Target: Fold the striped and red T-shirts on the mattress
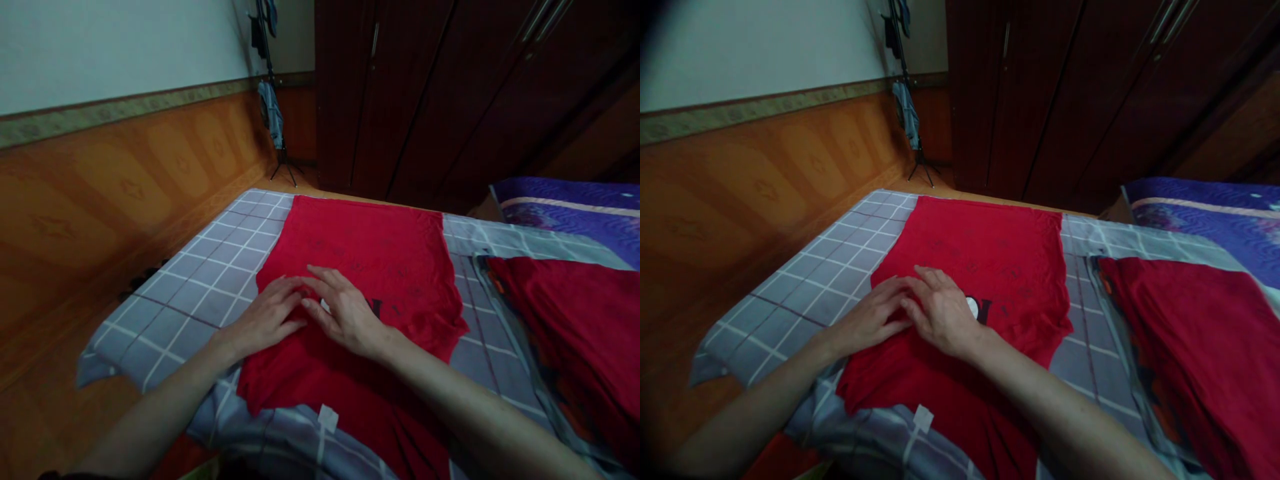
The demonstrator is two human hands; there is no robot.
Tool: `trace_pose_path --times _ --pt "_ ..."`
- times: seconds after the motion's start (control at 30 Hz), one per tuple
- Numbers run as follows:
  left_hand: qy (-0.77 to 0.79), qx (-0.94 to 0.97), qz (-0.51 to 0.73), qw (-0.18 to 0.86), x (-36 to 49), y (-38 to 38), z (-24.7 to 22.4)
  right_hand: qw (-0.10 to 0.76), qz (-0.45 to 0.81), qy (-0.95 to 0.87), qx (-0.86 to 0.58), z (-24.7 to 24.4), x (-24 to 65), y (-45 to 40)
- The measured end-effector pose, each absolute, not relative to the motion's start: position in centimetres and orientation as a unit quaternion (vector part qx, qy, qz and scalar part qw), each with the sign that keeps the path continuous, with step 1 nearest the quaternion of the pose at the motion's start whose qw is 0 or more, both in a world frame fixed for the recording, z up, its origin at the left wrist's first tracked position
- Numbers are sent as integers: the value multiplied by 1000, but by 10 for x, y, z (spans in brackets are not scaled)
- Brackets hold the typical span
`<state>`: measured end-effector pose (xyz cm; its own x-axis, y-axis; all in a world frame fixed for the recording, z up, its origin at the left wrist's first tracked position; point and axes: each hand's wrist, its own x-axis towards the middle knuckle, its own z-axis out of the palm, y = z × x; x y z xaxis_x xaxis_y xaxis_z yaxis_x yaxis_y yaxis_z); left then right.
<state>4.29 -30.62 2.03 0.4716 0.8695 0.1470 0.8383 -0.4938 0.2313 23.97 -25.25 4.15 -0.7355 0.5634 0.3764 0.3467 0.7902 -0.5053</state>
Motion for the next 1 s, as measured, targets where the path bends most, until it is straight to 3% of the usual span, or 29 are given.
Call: trace_pose_path --times 0.3,0.57,0.77,1.0 --pt "419 887 -32 193 67 -387 60 129 126 -949 -260 -5 236 -248" --pt "462 865 -60 186 61 -392 56 120 108 -953 -258 -4 236 -247" --pt "455 852 -45 254 64 -387 60 129 106 -952 -258 -4 237 -248" --pt "447 860 -89 229 85 -394 57 140 105 -949 -261 -5 237 -250"
